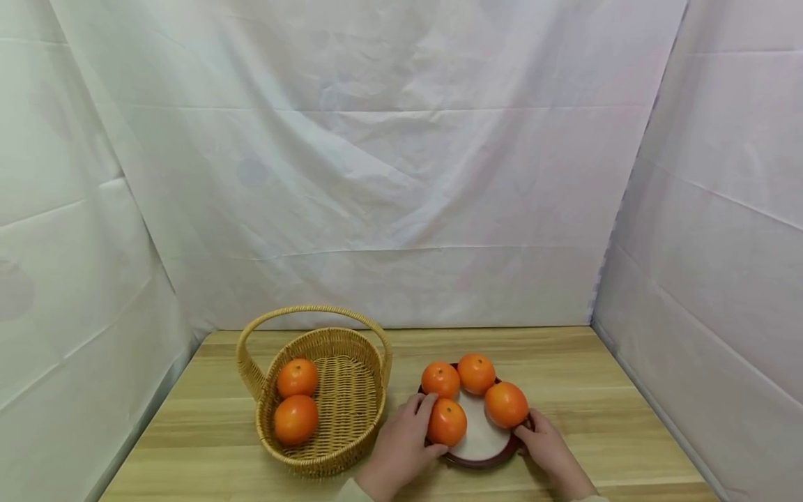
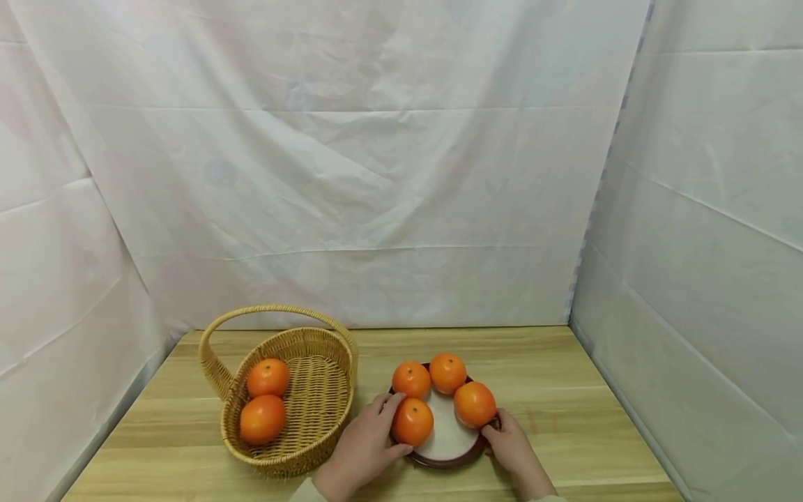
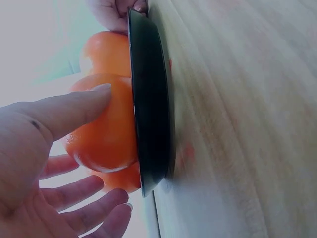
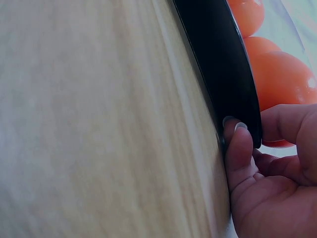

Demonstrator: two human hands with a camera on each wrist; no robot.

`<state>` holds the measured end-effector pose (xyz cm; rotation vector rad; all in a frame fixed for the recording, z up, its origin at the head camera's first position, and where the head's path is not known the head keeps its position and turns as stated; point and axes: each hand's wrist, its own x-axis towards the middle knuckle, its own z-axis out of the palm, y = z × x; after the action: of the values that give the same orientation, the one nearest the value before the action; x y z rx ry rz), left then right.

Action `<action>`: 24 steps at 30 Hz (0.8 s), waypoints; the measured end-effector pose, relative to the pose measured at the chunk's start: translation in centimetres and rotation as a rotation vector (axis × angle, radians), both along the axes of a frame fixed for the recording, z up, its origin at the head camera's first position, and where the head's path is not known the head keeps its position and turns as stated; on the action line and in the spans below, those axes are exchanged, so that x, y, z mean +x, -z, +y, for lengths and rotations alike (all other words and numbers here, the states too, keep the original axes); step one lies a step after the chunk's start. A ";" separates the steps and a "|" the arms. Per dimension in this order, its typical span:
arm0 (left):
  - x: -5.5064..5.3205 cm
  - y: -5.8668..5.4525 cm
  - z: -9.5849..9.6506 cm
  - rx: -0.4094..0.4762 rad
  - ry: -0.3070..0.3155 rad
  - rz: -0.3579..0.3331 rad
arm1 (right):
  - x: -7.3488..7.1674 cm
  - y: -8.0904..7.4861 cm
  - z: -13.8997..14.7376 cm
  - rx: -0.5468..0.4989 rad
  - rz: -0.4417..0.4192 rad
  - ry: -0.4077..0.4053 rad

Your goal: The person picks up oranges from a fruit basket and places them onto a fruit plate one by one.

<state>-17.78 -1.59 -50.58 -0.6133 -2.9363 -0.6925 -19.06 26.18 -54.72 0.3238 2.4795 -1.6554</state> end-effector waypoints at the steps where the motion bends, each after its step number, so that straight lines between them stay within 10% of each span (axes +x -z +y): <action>1: 0.0 0.0 -0.1 -0.004 0.001 0.009 | 0.0 0.0 0.0 0.002 -0.001 0.002; 24: 0.6 -0.8 -0.9 -0.089 -0.003 0.084 | 0.1 0.1 0.0 -0.004 0.006 0.017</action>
<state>-17.14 -2.48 -49.73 -0.6289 -2.9023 -0.5238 -18.95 26.16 -54.78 0.3415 2.4846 -1.6697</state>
